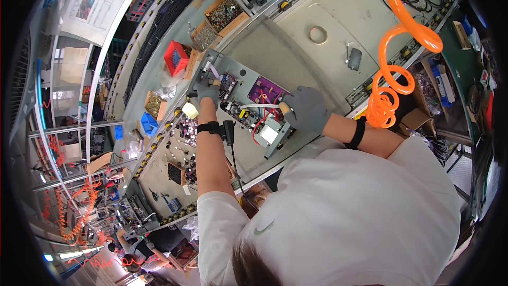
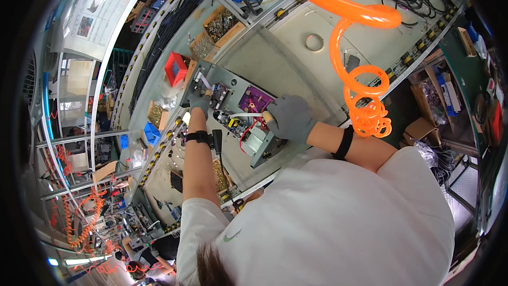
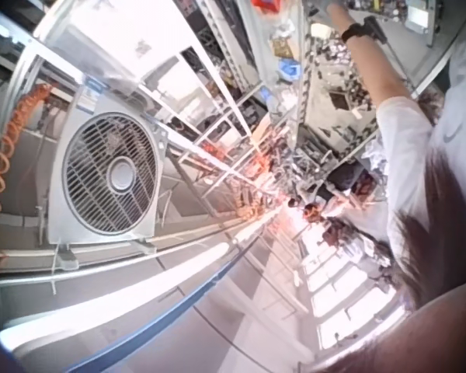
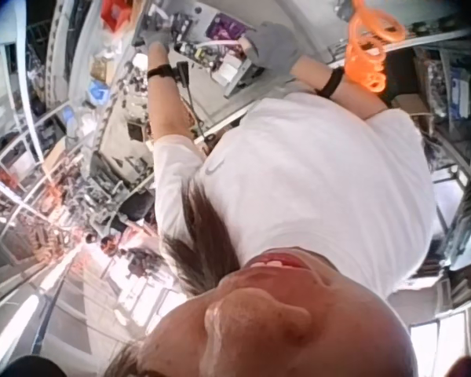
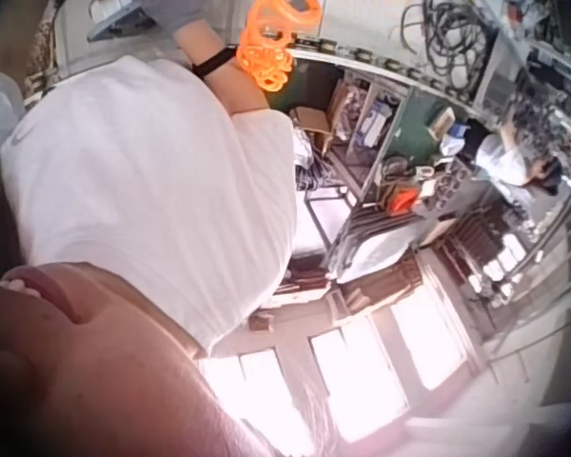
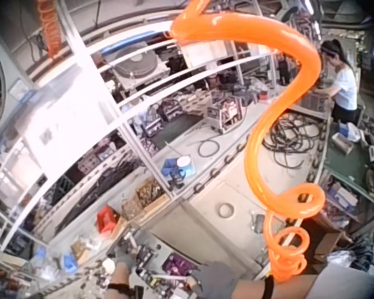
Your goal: Assembling the internal components, wiring, and housing of an electronic power inverter unit on a factory production line.
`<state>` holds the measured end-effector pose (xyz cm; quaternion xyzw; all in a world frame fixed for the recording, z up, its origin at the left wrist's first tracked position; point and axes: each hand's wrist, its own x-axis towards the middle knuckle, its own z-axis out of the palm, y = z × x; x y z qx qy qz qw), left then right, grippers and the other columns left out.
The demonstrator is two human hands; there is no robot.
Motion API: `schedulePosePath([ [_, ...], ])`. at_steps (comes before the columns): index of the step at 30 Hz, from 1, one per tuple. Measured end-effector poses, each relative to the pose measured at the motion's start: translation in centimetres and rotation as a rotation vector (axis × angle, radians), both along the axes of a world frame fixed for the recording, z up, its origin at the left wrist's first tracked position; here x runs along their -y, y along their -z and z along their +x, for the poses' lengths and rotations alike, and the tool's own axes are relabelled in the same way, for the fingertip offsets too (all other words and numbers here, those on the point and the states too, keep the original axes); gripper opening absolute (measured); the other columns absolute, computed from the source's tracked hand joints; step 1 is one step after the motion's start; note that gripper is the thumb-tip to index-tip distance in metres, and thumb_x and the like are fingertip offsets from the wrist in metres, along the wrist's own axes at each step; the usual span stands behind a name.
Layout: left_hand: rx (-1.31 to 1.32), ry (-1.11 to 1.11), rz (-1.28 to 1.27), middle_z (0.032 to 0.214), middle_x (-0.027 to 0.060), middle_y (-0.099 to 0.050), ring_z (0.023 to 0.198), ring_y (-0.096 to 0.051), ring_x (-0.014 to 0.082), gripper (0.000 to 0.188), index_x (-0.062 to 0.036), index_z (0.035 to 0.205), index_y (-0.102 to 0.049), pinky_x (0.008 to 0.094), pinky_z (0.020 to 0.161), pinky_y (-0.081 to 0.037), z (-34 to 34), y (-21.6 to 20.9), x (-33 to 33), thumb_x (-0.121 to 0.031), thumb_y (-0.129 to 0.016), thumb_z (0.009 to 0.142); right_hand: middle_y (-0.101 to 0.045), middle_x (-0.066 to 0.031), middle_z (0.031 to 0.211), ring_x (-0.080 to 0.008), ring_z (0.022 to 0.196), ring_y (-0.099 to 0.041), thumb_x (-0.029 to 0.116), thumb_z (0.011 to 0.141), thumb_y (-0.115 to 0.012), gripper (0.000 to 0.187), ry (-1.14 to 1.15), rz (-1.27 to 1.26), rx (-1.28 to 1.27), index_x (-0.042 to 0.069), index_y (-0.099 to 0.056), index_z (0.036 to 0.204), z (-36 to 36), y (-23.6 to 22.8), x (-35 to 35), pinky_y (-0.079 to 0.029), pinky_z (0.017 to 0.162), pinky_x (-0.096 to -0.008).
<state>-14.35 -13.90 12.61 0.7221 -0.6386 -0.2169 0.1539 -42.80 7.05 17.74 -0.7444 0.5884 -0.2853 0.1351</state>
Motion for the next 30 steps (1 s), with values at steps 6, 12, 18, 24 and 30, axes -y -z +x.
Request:
schedulePosePath([
  [6,-0.432,-0.414,0.408,0.078,0.0031,-0.061,0.065,-0.052,0.0161,0.041,-0.0087,0.116,-0.055,0.029,0.058,-0.041,3.2,0.5,0.3,-0.024,-0.068,0.08,-0.061,-0.0077,0.073,-0.0261,0.067,-0.056,0.032,0.08,-0.05,0.027,-0.057,0.068,-0.035,0.01,-0.064,0.073,0.5,-0.1,-0.2,-0.044,0.06,-0.0396],
  [12,-0.191,-0.13,-0.037,0.079,0.0091,-0.064,0.067,-0.055,0.0184,0.026,0.0002,0.096,-0.062,0.0318,0.063,-0.044,-0.9,1.0,-0.1,-0.019,-0.066,0.079,-0.057,-0.0078,0.067,-0.027,0.062,-0.052,0.027,0.071,-0.055,0.017,-0.011,-0.024,-0.001,0.011,-0.062,0.072,0.1,1.1,-0.1,-0.041,0.055,-0.0406],
  [18,-0.363,-0.253,-0.216,0.092,0.0078,-0.063,0.079,-0.059,0.0175,0.024,-0.001,0.105,-0.058,0.0281,0.07,-0.047,-0.5,2.8,-0.8,-0.001,-0.059,0.081,-0.055,-0.0089,0.066,-0.0268,0.063,-0.051,0.025,0.072,-0.055,0.016,-0.027,-0.024,0.022,0.01,-0.061,0.073,0.8,0.6,-0.1,-0.039,0.055,-0.0408],
  [24,-1.067,-0.399,-0.198,0.09,0.0032,-0.061,0.083,-0.055,0.0123,0.02,-0.0013,0.104,-0.059,0.0252,0.074,-0.044,-2.3,0.6,-5.8,-0.009,-0.06,0.086,-0.057,-0.0092,0.066,-0.0266,0.064,-0.054,0.028,0.077,-0.051,0.022,0.001,-0.019,-0.002,0.009,-0.063,0.074,0.4,0.6,-0.4,-0.043,0.058,-0.0412],
  [30,-0.783,-0.309,-0.475,0.078,0.0001,-0.058,0.067,-0.053,0.0077,0.017,-0.0057,0.099,-0.06,0.018,0.057,-0.041,-0.7,1.2,-7.2,-0.012,-0.064,0.084,-0.056,-0.0097,0.065,-0.0269,0.064,-0.053,0.025,0.075,-0.053,0.018,-0.034,-0.023,0.004,0.009,-0.062,0.074,0.3,-0.1,-0.3,-0.042,0.057,-0.0415],
])
